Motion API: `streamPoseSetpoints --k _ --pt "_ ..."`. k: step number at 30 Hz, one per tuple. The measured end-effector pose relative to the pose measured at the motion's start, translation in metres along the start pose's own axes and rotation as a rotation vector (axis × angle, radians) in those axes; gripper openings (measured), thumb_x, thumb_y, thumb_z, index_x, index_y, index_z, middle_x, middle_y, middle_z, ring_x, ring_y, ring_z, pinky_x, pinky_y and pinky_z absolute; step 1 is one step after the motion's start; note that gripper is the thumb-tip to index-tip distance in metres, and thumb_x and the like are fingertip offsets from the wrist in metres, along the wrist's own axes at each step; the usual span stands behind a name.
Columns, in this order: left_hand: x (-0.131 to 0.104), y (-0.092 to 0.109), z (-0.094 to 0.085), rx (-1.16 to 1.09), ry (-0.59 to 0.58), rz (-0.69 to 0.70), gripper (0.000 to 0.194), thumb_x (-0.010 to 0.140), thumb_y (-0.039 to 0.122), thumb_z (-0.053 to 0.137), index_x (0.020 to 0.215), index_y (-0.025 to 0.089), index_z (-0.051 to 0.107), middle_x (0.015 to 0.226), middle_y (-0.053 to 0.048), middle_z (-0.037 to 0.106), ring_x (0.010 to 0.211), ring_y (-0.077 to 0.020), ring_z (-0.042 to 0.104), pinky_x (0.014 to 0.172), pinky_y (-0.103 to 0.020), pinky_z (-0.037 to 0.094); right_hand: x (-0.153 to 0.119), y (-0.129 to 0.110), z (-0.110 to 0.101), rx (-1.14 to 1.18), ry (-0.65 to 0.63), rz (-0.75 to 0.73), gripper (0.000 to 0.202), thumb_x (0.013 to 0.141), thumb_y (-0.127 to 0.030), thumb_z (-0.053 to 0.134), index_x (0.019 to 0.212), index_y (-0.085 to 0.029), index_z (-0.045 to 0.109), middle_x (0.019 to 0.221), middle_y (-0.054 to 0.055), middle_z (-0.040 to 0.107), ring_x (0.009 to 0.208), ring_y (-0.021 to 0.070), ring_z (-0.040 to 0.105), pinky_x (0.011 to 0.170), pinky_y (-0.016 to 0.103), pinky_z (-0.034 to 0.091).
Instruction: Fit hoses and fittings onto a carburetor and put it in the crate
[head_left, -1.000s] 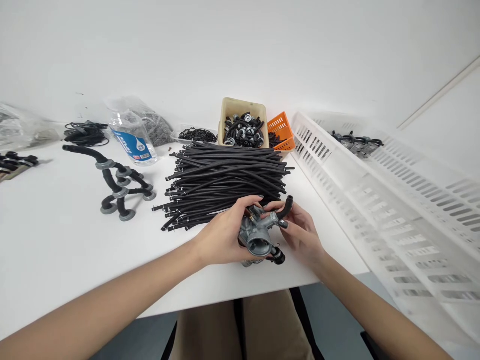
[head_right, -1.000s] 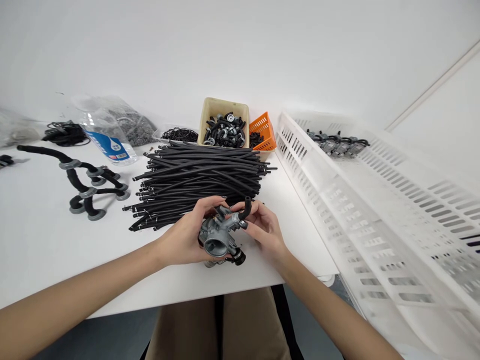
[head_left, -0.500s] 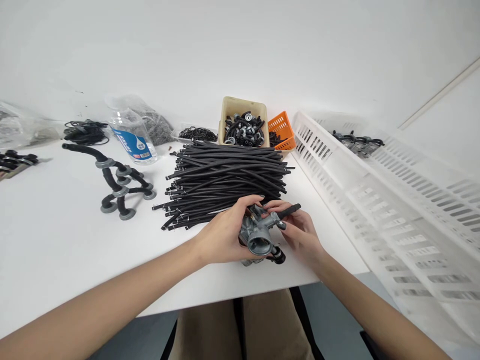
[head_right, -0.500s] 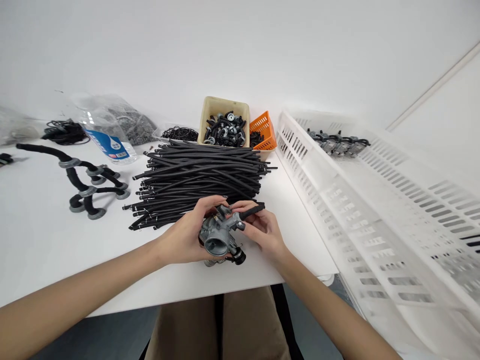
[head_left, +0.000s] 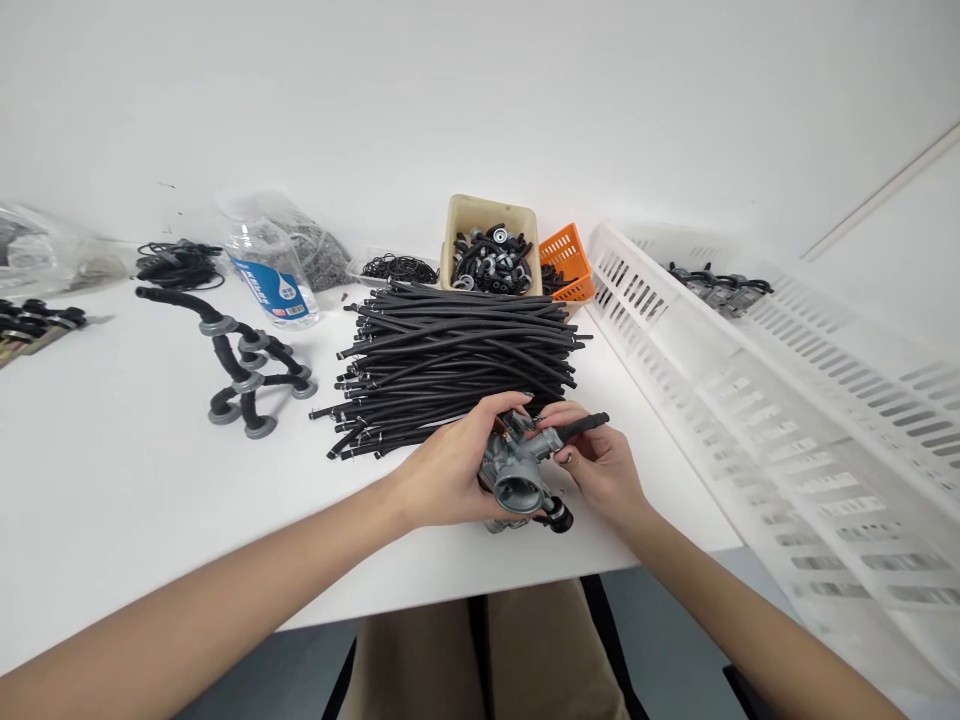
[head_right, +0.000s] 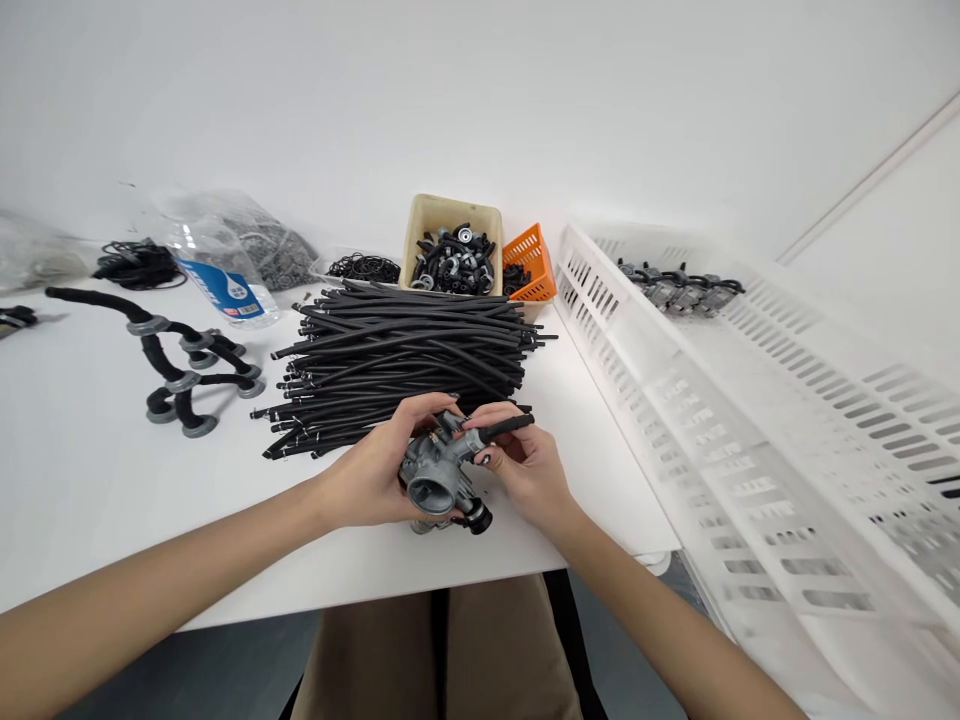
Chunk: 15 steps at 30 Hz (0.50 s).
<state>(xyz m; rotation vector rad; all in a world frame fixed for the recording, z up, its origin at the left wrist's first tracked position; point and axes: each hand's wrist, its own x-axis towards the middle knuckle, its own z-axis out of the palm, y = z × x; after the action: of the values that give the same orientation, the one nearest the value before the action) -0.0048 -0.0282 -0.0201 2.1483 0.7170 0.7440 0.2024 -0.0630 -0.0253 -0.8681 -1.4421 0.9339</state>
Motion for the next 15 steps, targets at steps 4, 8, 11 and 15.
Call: streamPoseSetpoints --k 4,8,11,15 --pt "0.0 -0.001 0.0 -0.009 0.0 -0.015 0.103 0.065 0.053 0.087 0.145 0.031 0.027 0.131 -0.011 0.062 0.113 -0.0289 0.067 0.091 -0.039 0.056 -0.001 -0.005 0.002 -0.049 0.03 -0.023 0.028 0.081 -0.052 0.078 0.09 -0.026 0.075 0.098 0.007 0.068 0.083 0.0207 0.068 0.074 0.037 0.062" --pt "0.001 0.0 -0.001 -0.045 -0.007 -0.028 0.107 0.063 0.052 0.089 0.148 0.029 0.029 0.136 -0.013 0.061 0.118 -0.0295 0.065 0.098 -0.041 0.055 -0.002 -0.01 0.004 -0.088 0.06 -0.064 0.022 0.084 -0.046 0.077 0.094 -0.027 0.077 0.098 0.007 0.069 0.088 0.0221 0.068 0.074 0.036 0.061" --pt "0.002 0.001 -0.004 -0.098 -0.021 -0.027 0.112 0.058 0.049 0.093 0.15 0.027 0.032 0.143 -0.015 0.058 0.123 -0.0299 0.063 0.107 -0.043 0.051 -0.003 -0.011 0.004 -0.112 0.067 -0.135 0.014 0.086 -0.037 0.077 0.097 -0.028 0.078 0.1 0.006 0.07 0.091 0.0221 0.069 0.075 0.035 0.061" --pt "0.003 0.001 -0.006 -0.166 -0.007 -0.047 0.1 0.061 0.039 0.093 0.146 0.027 0.043 0.144 -0.013 0.059 0.119 -0.0257 0.064 0.108 -0.041 0.051 -0.001 -0.02 0.003 -0.266 0.132 -0.269 0.008 0.084 -0.029 0.077 0.092 -0.027 0.077 0.096 0.006 0.072 0.088 0.0227 0.069 0.074 0.037 0.06"
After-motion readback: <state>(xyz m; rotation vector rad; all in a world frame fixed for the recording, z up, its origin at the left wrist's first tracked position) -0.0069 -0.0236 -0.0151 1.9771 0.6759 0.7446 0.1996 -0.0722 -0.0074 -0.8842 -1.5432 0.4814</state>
